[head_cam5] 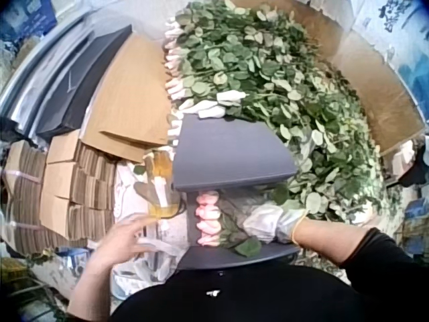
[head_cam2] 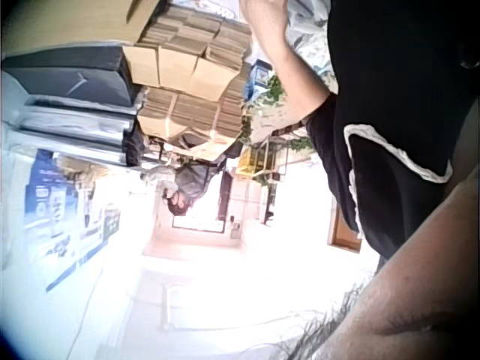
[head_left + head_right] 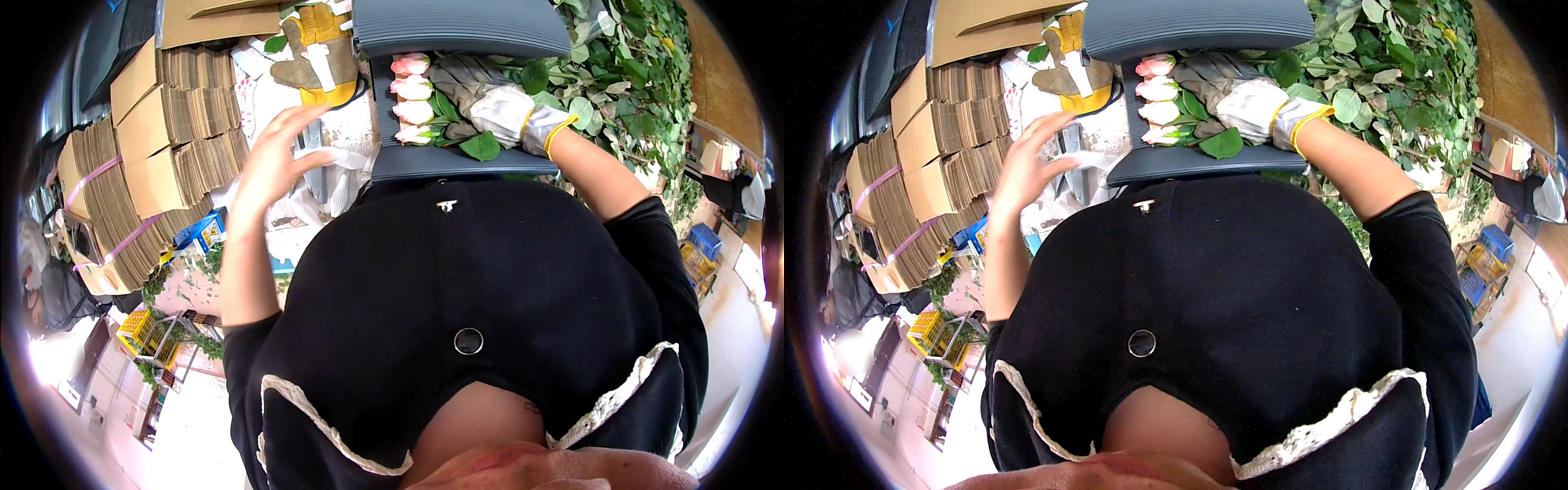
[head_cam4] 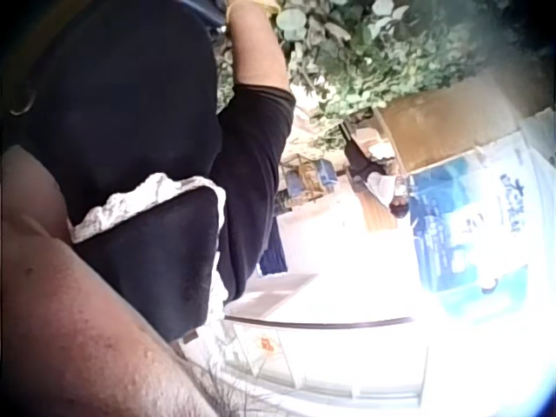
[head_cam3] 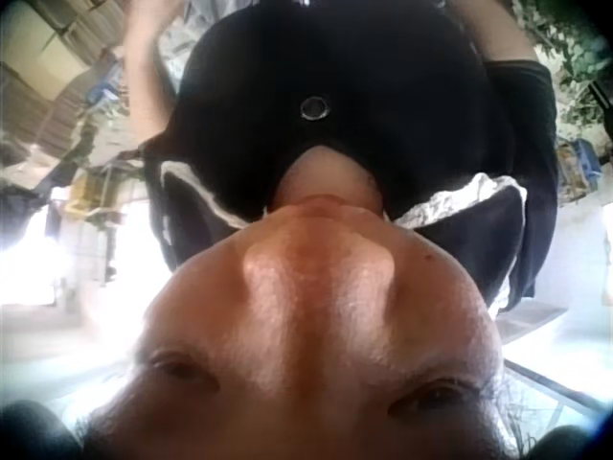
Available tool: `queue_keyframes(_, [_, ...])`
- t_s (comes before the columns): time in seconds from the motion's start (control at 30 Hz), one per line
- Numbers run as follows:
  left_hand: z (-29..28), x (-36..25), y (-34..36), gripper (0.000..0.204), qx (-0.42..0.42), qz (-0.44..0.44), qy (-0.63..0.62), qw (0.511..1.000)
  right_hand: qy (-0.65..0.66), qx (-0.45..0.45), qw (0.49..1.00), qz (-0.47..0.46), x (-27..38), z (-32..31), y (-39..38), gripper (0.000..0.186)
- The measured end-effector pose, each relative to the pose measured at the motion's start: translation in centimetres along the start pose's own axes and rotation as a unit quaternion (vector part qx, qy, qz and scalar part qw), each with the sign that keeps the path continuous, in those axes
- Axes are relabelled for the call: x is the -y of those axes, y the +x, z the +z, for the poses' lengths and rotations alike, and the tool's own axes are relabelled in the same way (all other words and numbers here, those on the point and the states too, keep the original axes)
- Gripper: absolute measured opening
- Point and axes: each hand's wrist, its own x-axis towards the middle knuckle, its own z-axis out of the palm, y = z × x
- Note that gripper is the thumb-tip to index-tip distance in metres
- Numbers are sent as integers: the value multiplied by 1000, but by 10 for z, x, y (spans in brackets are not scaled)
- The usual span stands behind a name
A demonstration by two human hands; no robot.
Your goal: The person arranges pink roses and green leaves into a black rectangular box. They place the flowers and leaves into the box, then cover them with a piece of cardboard and a black lid.
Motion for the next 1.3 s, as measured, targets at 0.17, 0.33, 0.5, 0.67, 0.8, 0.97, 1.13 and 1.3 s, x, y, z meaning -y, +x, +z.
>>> queue_keyframes(0.17, [79, -21, 50, 64, -24, 167, -59, 984, 198, -315, 915, -157, -3, -15, -10, 60])
queue_keyframes(0.33, [105, -1, 58, 59, -46, 162, -98, 981, 192, -284, 926, -158, 13, -64, -36, 28])
queue_keyframes(0.5, [106, 0, 62, 56, -40, 171, -101, 979, 145, -165, 972, -89, 19, -31, 16, 15])
queue_keyframes(0.67, [115, 12, 53, 56, -48, 147, -136, 979, 249, -39, 968, -21, 26, -69, -17, 18])
queue_keyframes(0.8, [94, -7, 56, 54, -107, 208, 55, 971, 30, -159, 987, 9, 20, -44, 16, 21])
queue_keyframes(0.97, [87, -3, 73, 38, -25, 248, -61, 967, -7, -128, 991, 27, 31, -48, 8, 22])
queue_keyframes(1.13, [112, 10, 72, 43, -83, 218, -98, 968, 66, -102, 985, 119, 35, -72, 11, 33])
queue_keyframes(1.3, [108, 4, 70, 58, -100, 194, -4, 976, 148, -235, 960, 46, 11, -31, 37, 39])
